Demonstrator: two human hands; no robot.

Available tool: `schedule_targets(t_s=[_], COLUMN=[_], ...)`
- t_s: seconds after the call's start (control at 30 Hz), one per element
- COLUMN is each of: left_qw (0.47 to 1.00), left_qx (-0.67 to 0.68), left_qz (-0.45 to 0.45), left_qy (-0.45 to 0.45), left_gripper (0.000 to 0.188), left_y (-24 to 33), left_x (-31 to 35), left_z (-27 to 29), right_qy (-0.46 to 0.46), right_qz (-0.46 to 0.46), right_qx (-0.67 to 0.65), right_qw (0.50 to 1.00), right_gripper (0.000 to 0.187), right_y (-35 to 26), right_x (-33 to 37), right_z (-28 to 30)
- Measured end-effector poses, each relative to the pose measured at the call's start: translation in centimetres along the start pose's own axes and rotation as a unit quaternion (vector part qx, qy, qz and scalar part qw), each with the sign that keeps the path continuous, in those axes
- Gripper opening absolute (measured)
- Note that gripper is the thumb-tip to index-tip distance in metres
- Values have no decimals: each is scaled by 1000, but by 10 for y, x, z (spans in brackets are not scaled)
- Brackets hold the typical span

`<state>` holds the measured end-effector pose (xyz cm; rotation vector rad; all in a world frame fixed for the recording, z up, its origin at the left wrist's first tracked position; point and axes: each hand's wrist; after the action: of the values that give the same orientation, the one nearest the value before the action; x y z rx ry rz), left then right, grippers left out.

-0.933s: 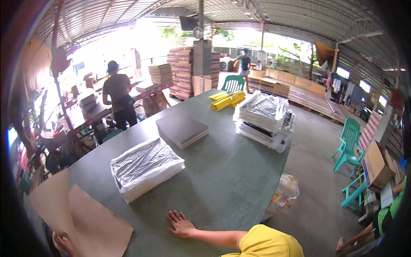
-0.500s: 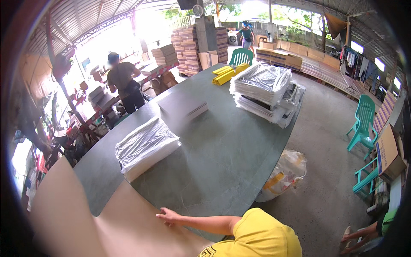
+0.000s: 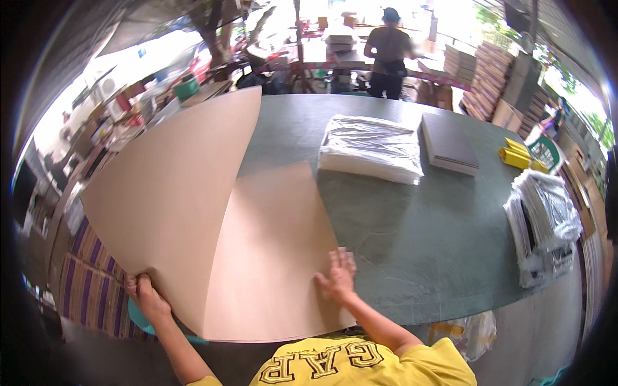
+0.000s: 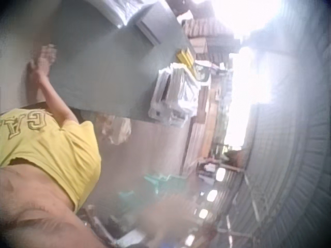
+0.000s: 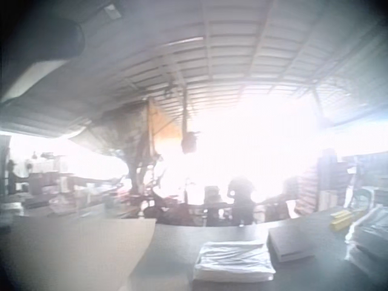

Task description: The person places items into plastic sleeves, stacks them together, and wraps the entire stack in a sheet of brown paper, securing the folds with tape from a hand-held dispenser.

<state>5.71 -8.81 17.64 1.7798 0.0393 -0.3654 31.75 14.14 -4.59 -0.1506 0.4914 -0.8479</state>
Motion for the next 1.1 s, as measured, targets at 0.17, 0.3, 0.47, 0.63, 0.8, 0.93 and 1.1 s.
schedule_targets(t_s=[0.17, 0.3, 0.47, 0.63, 0.8, 0.93, 1.1], left_qw=[991, 987, 972, 973, 971, 969, 972], left_qx=[-17, -35, -94, -114, -53, -83, -107], left_qz=[-19, -17, -80, -58, -61, -69, -47], left_qy=[131, 155, 200, 190, 223, 224, 204], left_gripper=[19, 20, 16, 16, 18, 18, 14], left_y=[-11, -19, -33, -44, -46, -60, -51], left_x=[43, 79, 105, 125, 134, 137, 148], left_z=[22, 16, 29, 25, -6, 6, -25], right_qy=[-175, -217, -246, -233, -339, -323, -178], right_qz=[-81, -140, -190, -180, -164, -186, -259], right_qx=[-61, -131, -239, -240, -369, -524, -576], right_qw=[979, 957, 920, 925, 850, 766, 755], right_gripper=[108, 110, 96, 68, 47, 42, 47], right_y=[22, 34, 56, 47, 65, 56, 46], right_x=[-33, -49, -59, -65, -86, -82, -74], right_z=[26, 26, 17, 23, 4, 5, 4])
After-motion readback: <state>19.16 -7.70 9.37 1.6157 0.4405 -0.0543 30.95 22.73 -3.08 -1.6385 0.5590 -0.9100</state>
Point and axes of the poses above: each hand's wrist, its own x-axis away from the middle knuckle, its own z-axis out of the back of the hand, y = z × x, and after that the axes turned 9 degrees about z, right-handed
